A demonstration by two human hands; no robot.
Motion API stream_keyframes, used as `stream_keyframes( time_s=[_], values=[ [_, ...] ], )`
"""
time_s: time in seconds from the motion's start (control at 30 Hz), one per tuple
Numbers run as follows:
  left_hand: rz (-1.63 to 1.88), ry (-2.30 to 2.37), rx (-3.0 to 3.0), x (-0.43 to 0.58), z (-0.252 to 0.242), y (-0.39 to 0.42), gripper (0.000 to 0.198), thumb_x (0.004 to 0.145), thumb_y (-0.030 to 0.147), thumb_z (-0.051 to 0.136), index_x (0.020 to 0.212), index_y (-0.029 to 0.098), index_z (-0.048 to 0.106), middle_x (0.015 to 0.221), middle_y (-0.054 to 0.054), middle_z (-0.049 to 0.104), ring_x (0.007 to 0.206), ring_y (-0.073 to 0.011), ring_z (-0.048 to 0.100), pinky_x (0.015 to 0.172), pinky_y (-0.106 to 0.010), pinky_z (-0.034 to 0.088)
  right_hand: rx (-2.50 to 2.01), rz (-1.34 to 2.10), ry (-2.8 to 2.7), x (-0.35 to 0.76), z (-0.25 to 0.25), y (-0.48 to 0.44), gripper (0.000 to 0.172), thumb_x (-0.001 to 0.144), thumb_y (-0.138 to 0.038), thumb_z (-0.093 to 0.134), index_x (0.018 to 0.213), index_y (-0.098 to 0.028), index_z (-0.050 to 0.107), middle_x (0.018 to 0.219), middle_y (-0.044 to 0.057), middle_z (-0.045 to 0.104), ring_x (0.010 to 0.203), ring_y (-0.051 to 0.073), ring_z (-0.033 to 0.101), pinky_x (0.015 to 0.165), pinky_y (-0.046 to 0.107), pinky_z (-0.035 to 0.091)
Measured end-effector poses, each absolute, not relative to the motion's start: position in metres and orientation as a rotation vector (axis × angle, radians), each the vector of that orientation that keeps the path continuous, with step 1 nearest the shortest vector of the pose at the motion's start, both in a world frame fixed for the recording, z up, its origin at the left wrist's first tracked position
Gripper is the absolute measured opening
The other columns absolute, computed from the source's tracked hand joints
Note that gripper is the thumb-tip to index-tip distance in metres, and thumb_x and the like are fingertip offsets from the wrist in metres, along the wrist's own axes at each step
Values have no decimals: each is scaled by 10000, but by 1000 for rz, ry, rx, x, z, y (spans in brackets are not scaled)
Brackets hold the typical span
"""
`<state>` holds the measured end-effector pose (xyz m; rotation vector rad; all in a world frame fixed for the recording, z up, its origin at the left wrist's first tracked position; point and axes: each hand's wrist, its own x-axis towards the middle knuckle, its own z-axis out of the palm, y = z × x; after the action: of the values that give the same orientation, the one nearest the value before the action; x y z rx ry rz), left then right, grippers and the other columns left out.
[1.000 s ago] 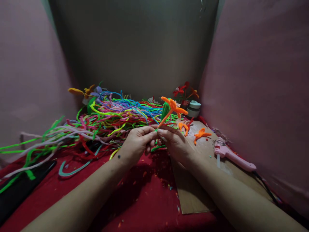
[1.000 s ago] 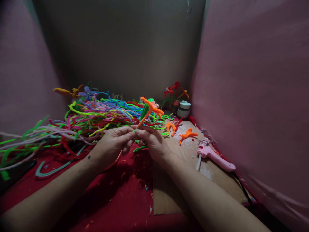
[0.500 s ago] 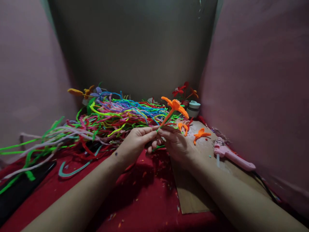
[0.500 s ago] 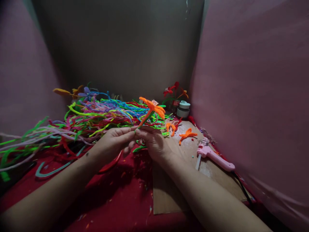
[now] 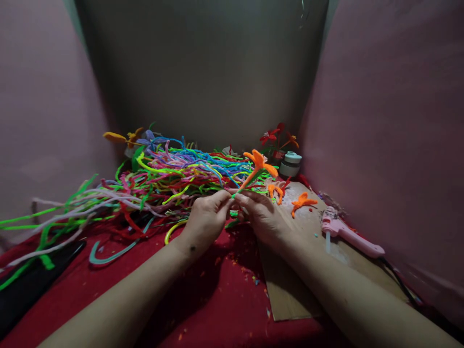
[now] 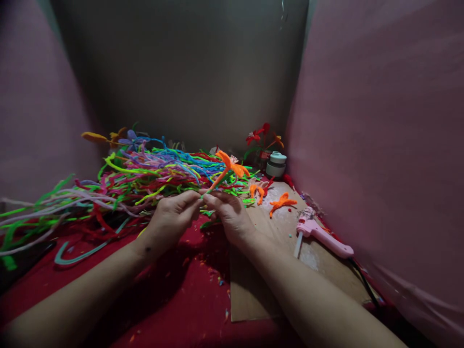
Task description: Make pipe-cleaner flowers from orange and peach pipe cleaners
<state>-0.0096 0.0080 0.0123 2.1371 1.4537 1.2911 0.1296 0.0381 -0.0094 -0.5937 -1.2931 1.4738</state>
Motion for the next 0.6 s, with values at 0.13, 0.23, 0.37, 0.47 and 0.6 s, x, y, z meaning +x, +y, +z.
stream_keyframes(
  time_s=[0.13, 0.23, 0.37, 0.47, 0.6],
  values=[
    [1213, 1190, 1591, -6, 21, 7, 210, 815, 319, 539, 692, 154, 579, 491, 60, 439, 371, -60, 369, 371, -186, 300, -531, 1499, -1327, 130, -4, 37, 229, 765, -340, 617, 918, -199, 713, 762, 18, 646, 684, 140, 520, 536, 240, 353],
    [1168, 1016, 1372, -8, 22, 8, 160, 787, 304, 591, 767, 145, 595, 486, 71, 432, 348, -48, 348, 346, -174, 317, -515, 1506, -1306, 130, -3, 38, 202, 757, -303, 618, 898, -197, 715, 720, 13, 626, 671, 138, 510, 546, 243, 356],
    [1079, 823, 1176, -13, 22, 9, 143, 790, 267, 605, 733, 143, 564, 477, 81, 399, 339, -21, 254, 331, -150, 317, -465, 1570, -1283, 131, -5, 41, 215, 751, -273, 631, 943, -213, 706, 728, -2, 600, 628, 117, 473, 563, 247, 356],
    [974, 691, 1101, -16, 23, 9, 113, 793, 257, 601, 779, 152, 563, 479, 96, 362, 341, -17, 163, 300, -144, 285, -427, 1583, -1330, 132, -6, 42, 228, 763, -310, 643, 960, -212, 702, 716, -7, 590, 603, 106, 463, 578, 249, 364],
    [963, 759, 1224, -13, 22, 10, 153, 836, 307, 534, 812, 159, 563, 507, 86, 375, 350, -32, 188, 327, -169, 311, -450, 1525, -1296, 131, -10, 44, 199, 761, -335, 651, 899, -201, 701, 703, -1, 600, 609, 113, 493, 584, 257, 387]
  ],
)
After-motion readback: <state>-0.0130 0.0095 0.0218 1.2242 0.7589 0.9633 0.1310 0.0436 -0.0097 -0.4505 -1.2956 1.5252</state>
